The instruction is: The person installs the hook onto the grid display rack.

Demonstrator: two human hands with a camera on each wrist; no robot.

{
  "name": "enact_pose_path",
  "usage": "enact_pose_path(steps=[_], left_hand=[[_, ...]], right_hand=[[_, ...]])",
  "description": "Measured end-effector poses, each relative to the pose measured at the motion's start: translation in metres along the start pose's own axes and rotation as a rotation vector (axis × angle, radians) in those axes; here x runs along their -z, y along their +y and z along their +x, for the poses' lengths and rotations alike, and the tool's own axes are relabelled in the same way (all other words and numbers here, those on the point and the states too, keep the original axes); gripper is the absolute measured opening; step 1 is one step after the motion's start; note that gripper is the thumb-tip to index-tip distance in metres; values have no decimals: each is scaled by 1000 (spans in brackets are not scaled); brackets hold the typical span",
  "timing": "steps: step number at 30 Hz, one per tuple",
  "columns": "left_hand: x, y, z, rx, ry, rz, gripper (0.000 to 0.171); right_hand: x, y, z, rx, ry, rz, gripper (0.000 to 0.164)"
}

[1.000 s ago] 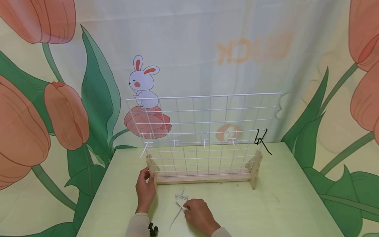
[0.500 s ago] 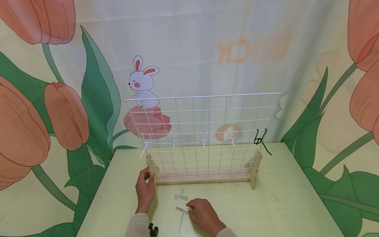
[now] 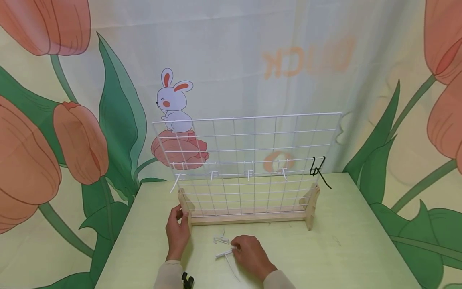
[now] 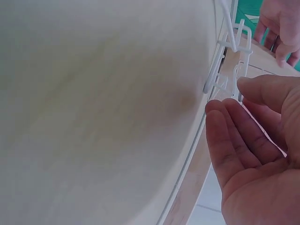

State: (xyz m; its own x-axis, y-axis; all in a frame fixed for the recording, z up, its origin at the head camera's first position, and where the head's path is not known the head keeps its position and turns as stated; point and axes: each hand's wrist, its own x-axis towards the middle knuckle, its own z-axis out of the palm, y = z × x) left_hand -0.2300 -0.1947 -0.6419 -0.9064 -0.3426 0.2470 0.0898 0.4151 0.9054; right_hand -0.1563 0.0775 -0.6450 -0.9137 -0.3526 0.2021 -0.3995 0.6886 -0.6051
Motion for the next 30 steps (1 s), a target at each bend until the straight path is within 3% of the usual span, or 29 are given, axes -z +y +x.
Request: enact_pose_path(steps=[8, 15, 22, 30], left_hand=[[-1, 0, 0, 3, 10, -3, 34], [-1, 1, -1, -16, 20, 11, 34], [0, 2, -1, -12, 7, -12, 35], [-1, 0, -1, -21, 20, 3, 35]], right_hand=[[-2, 5, 6, -31, 14, 26, 16], [-1, 1, -2, -83, 39, -16, 20], [-1, -11, -18, -78, -38, -16, 20], [-9, -16, -22, -132, -146, -27, 15]])
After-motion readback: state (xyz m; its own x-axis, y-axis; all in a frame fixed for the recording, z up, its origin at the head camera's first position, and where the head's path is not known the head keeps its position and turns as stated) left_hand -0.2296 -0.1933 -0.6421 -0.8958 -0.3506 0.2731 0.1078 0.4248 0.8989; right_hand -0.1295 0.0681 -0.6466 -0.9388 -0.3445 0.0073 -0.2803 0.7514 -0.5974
